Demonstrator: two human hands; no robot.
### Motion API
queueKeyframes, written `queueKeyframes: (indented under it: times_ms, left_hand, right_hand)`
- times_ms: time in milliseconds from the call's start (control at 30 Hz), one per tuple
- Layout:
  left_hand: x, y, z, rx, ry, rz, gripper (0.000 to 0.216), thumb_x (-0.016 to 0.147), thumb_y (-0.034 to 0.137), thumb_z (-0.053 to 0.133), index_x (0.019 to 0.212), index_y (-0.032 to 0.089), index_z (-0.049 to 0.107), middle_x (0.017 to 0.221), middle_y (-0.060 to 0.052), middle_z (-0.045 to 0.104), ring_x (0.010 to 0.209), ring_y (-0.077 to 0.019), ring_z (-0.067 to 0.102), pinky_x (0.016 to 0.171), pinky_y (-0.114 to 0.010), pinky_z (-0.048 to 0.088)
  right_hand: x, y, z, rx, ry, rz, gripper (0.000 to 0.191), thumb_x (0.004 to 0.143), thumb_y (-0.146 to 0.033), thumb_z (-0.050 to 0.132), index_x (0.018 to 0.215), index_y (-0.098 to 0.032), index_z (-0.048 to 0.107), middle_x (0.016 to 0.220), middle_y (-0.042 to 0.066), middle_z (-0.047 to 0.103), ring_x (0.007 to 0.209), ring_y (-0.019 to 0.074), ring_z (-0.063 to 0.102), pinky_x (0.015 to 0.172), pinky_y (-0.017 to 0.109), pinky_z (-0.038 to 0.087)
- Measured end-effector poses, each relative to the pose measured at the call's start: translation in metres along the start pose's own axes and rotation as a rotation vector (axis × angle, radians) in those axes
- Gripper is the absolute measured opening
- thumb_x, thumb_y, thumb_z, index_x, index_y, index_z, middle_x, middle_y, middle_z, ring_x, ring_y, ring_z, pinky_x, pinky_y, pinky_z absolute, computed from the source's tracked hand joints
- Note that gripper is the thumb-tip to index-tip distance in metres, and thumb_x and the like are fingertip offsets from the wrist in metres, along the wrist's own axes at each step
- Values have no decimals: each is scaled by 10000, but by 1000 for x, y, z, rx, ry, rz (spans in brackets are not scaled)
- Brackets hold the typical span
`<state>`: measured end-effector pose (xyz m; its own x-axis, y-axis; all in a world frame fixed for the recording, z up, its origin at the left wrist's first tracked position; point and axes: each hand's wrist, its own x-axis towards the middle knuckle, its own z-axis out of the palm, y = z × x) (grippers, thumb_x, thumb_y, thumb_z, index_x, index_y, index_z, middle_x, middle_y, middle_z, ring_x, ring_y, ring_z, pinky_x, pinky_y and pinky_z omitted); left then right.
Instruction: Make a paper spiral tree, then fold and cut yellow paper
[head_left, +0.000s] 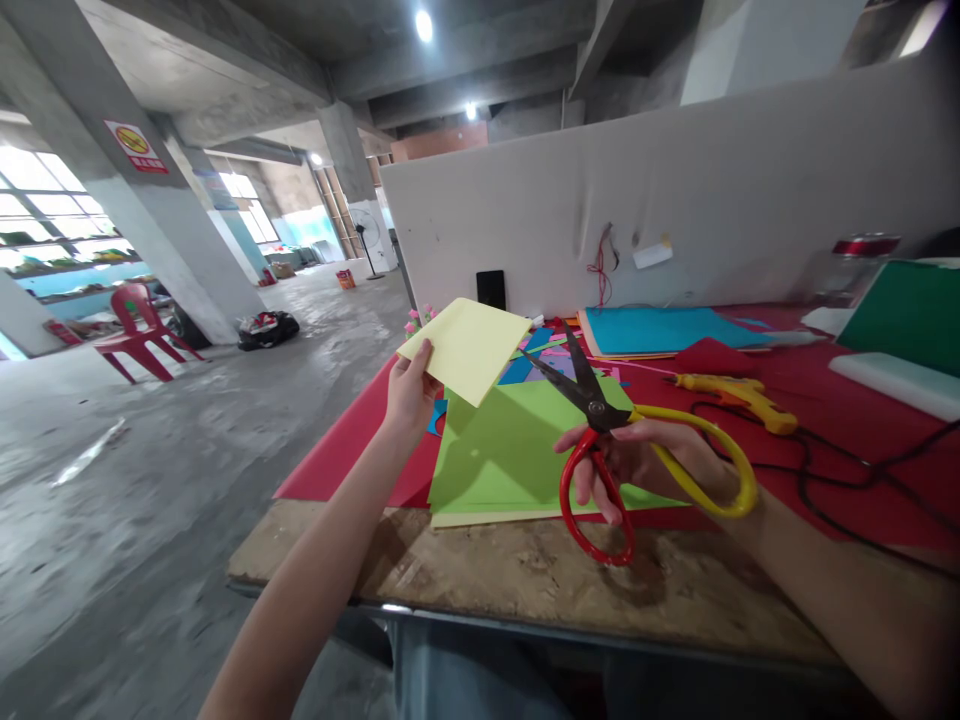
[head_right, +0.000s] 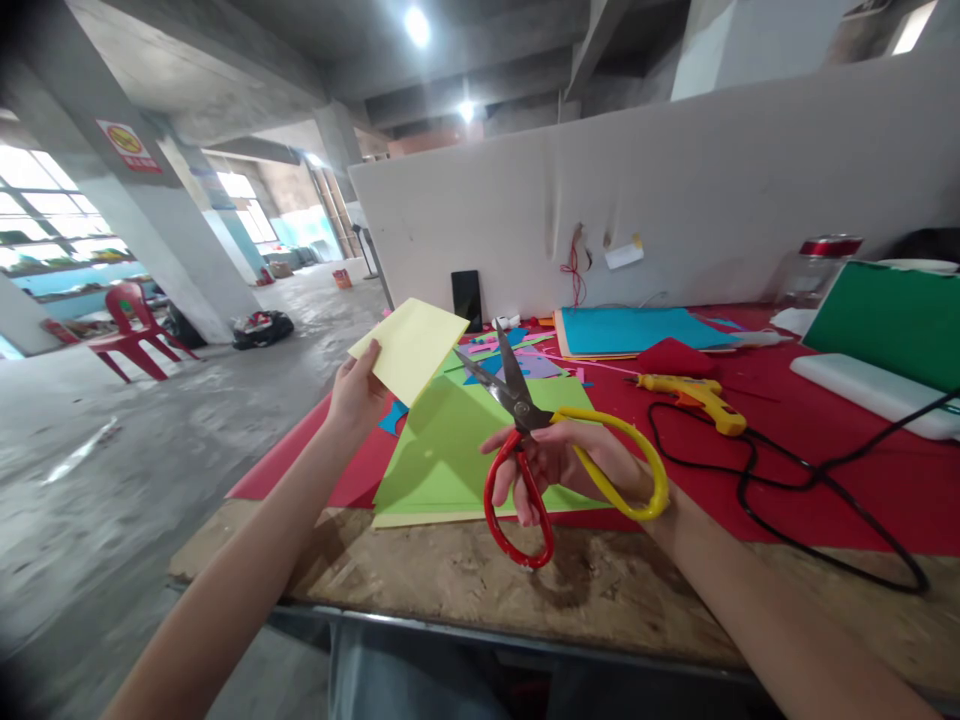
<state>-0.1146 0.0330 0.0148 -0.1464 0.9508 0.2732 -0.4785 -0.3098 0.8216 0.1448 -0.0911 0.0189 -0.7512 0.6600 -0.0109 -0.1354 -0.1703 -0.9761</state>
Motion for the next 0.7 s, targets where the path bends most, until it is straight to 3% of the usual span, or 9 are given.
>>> queueKeyframes:
  times_ms: [267, 467, 700]
  left_hand:
    - [-4, 1, 4, -9, -35, 28, 208, 722, 249, 639, 902, 145, 629, 892, -54, 677, 779, -132, 641, 709, -190, 532]
    - [-5, 2, 6, 3, -34, 40, 227, 706, 272, 658, 892, 144, 628, 879, -54, 676, 794, -137, 642, 734, -189, 529]
    - [-4, 3, 3, -13, -25, 30, 205, 722, 258, 645, 884, 132, 635, 878, -56, 680, 783, -136, 643, 714, -174, 535]
  right_hand:
    - [0, 0, 0, 36, -20, 11, 397, 825, -310, 281, 1131, -113, 440, 826, 103, 609, 664, 195, 596, 673, 347, 426]
    - [0, 4, -5, 61, -79, -94, 390, 836, -266, 244, 1137, -88, 416, 816, 120, 602, 659, 210, 593, 651, 353, 421]
    - [-2, 4, -8, 68, -96, -98, 395, 847, -241, 207, 1164, -80, 381, 827, 124, 598, 667, 211, 589, 659, 355, 419]
